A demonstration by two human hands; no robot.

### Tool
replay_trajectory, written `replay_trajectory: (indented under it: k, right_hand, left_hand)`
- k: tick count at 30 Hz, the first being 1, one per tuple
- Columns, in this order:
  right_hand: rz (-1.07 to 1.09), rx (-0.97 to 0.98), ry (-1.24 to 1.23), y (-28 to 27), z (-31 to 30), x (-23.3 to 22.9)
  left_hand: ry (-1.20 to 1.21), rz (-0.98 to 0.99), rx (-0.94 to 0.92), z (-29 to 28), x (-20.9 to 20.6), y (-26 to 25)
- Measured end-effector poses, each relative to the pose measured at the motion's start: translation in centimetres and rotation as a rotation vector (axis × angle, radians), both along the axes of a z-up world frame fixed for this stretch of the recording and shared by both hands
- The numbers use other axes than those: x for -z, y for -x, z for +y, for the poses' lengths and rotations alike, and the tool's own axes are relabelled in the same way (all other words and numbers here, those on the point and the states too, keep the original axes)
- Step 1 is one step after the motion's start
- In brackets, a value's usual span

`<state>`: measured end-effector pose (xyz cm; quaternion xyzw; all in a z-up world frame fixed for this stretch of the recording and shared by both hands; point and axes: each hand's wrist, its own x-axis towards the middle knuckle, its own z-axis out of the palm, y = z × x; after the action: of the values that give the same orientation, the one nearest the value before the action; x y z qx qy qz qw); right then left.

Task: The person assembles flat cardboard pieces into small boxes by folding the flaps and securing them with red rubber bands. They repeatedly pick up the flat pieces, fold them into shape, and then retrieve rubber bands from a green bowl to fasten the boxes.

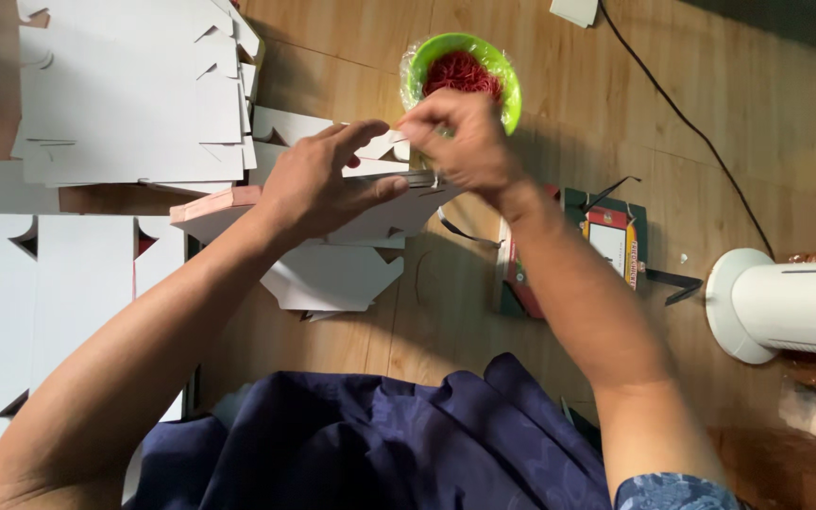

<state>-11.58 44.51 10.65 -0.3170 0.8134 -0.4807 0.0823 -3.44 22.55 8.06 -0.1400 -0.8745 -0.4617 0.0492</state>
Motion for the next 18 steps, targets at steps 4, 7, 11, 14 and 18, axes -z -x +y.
replay_trajectory:
  k: [4,7,11,14,18]
  right_hand:
    - [-0.095,-0.06,0.01,-2.1,-1.4,-0.8]
    - [-0.284,-0.206,0.296,-2.5,-0.2,-1.0]
    - [-0.486,-0.445,0.626,-2.8,3.9,-2.3]
    - [-0.714,-0.452,0.855,-2.4,7.1,-4.2]
    - [-0.785,-0.404,0.972,-3.0,7.2,-3.8]
  left_hand:
    - [-0.139,-0.045,-0.034,-0.6,0.7,0.2]
    - [-0.137,0.015,-0.078,-0.8,1.2,0.2]
    - [0.039,0.115,-0.163,-0.5,1.6,0.7]
    - [0.05,0.135,-0.196,-0.5,1.8,0.9]
    - [0.135,0.127,-0.184,-0.2,1.6,1.1]
